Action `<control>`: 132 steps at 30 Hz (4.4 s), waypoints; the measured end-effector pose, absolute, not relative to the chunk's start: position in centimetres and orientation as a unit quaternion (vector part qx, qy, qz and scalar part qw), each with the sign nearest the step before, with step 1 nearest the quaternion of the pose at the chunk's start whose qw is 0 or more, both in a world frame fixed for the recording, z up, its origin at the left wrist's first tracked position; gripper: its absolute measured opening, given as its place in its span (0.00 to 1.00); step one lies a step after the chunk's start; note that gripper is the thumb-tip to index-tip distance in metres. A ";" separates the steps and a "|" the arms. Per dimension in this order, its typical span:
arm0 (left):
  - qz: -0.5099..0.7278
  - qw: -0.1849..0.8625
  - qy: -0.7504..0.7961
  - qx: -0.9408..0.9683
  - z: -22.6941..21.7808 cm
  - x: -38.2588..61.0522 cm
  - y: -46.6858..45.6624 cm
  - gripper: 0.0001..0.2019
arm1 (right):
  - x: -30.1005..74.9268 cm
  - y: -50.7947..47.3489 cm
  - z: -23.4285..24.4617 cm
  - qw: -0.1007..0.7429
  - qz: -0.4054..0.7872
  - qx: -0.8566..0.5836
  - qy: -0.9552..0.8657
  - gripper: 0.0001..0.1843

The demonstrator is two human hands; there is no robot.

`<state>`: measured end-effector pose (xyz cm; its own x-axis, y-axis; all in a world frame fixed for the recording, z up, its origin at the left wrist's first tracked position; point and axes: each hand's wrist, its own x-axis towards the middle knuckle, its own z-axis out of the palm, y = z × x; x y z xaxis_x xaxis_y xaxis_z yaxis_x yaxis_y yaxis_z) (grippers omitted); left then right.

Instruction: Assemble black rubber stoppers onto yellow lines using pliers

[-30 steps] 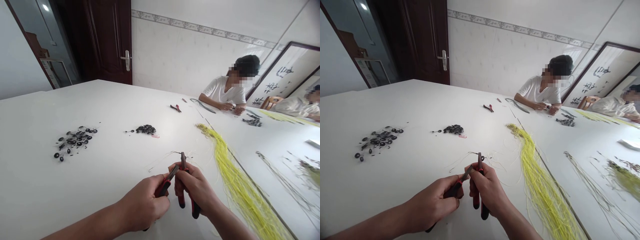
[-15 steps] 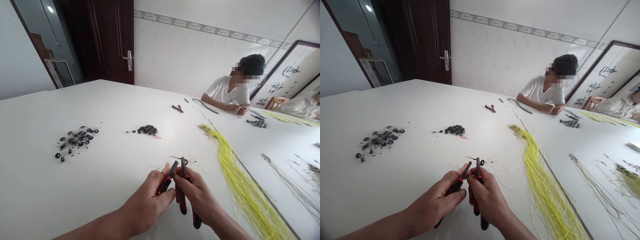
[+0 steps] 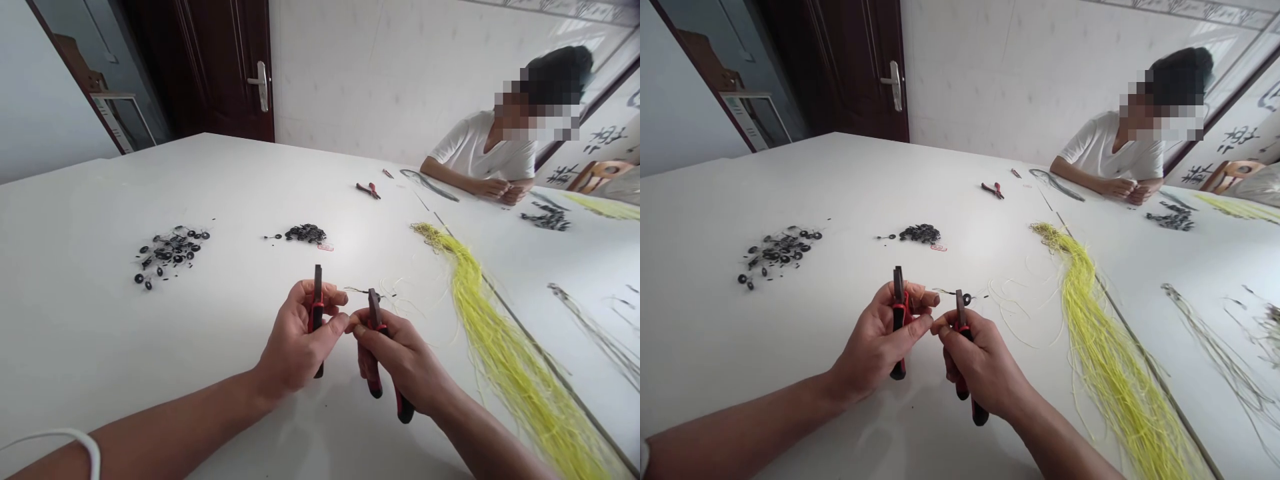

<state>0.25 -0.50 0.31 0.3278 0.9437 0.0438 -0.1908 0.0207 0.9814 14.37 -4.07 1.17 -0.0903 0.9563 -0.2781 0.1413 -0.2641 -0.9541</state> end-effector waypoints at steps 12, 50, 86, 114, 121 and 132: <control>0.464 0.688 0.348 0.435 0.8 0.5 -0.3 0.10 | 13.2 -4.8 0.0 0.337 0.578 -0.557 -0.492 0.08; 0.416 0.558 0.419 0.583 0.6 -0.4 0.9 0.06 | 13.1 -3.5 -1.3 0.352 0.626 -0.529 -0.452 0.09; 0.381 0.683 0.418 0.463 0.6 0.1 0.2 0.04 | 13.1 -4.4 -0.1 0.313 0.627 -0.538 -0.468 0.09; 0.352 0.747 0.406 0.391 0.9 0.1 0.3 0.04 | 13.7 -4.2 -0.4 0.335 0.748 -0.402 -0.408 0.12; 0.370 0.741 0.405 0.387 1.1 0.3 0.1 0.05 | 13.2 -4.3 0.3 0.314 0.638 -0.533 -0.458 0.10; 0.337 0.759 0.398 0.391 0.9 0.2 0.3 0.06 | 13.7 -4.4 -0.4 0.306 0.733 -0.427 -0.433 0.11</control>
